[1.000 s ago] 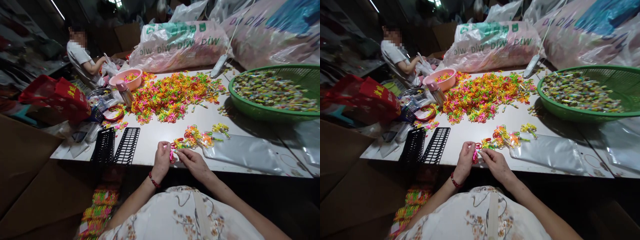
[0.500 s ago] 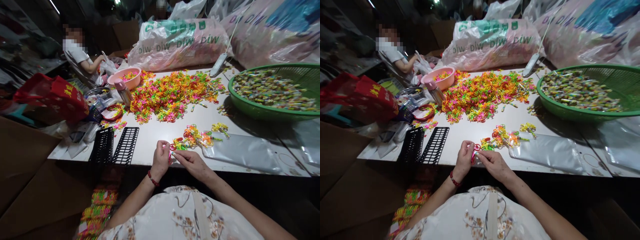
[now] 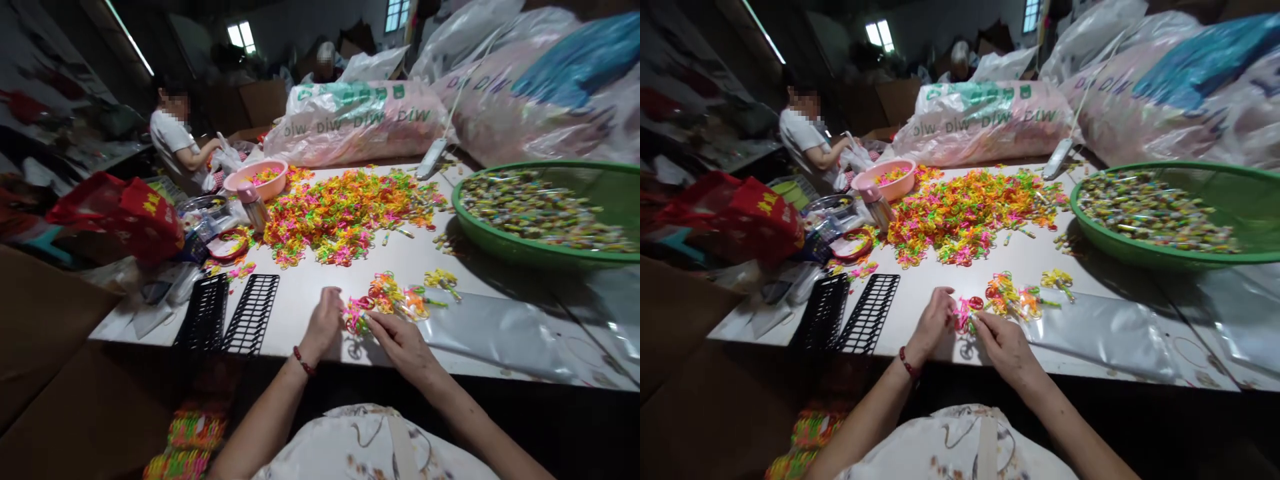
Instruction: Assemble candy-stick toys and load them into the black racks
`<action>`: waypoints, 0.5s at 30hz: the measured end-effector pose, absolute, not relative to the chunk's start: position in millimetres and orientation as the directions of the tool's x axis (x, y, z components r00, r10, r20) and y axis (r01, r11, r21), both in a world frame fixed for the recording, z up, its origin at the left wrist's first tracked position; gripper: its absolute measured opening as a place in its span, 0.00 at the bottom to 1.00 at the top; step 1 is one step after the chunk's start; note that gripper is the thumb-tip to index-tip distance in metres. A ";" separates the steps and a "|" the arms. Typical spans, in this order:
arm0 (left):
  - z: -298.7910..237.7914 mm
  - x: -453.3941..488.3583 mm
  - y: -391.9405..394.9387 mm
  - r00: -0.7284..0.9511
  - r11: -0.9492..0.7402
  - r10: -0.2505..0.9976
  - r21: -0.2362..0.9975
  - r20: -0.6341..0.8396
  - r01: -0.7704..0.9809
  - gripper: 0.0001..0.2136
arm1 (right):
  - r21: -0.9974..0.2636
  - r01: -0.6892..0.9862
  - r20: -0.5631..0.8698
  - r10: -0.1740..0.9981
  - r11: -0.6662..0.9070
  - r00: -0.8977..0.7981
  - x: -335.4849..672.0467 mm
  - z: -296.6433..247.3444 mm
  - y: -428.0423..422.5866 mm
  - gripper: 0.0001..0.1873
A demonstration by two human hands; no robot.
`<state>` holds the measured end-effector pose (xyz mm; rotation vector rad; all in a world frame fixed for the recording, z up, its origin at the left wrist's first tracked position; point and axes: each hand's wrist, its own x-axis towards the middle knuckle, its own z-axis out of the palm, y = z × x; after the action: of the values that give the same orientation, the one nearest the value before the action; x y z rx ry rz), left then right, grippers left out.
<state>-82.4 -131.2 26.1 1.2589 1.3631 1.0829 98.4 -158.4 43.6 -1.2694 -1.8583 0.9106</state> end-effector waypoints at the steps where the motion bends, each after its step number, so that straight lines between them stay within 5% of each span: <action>1: 26.6 -88.8 -118.8 -0.095 0.099 0.992 0.974 -0.081 0.205 0.16 | -0.810 0.500 0.212 0.949 0.304 -0.234 106.3 41.5 -153.0 0.16; 4: 21.7 -115.5 -71.5 -0.313 0.086 0.943 0.829 0.110 0.552 0.13 | -0.632 0.668 0.362 0.912 0.392 -0.192 135.7 34.3 -131.1 0.15; 7: 9.0 -139.8 -26.4 -0.391 0.161 0.877 0.598 0.277 0.785 0.22 | -0.438 0.861 0.332 0.937 0.257 -0.111 172.1 28.5 -98.0 0.18; 10: -4.9 -152.2 -4.2 -0.472 0.306 0.846 0.499 0.248 0.811 0.26 | -0.282 0.958 0.200 0.974 -0.045 0.105 208.3 26.8 -57.9 0.22; 15: -18.3 -152.6 -4.1 -0.502 0.334 0.823 0.489 0.266 0.806 0.21 | -0.212 0.958 0.082 0.973 -0.195 0.216 250.9 27.7 -3.4 0.23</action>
<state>-152.6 -4.1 -18.3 1.5528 2.5410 0.9036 250.9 -3.4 27.7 -2.2714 -1.8383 0.1031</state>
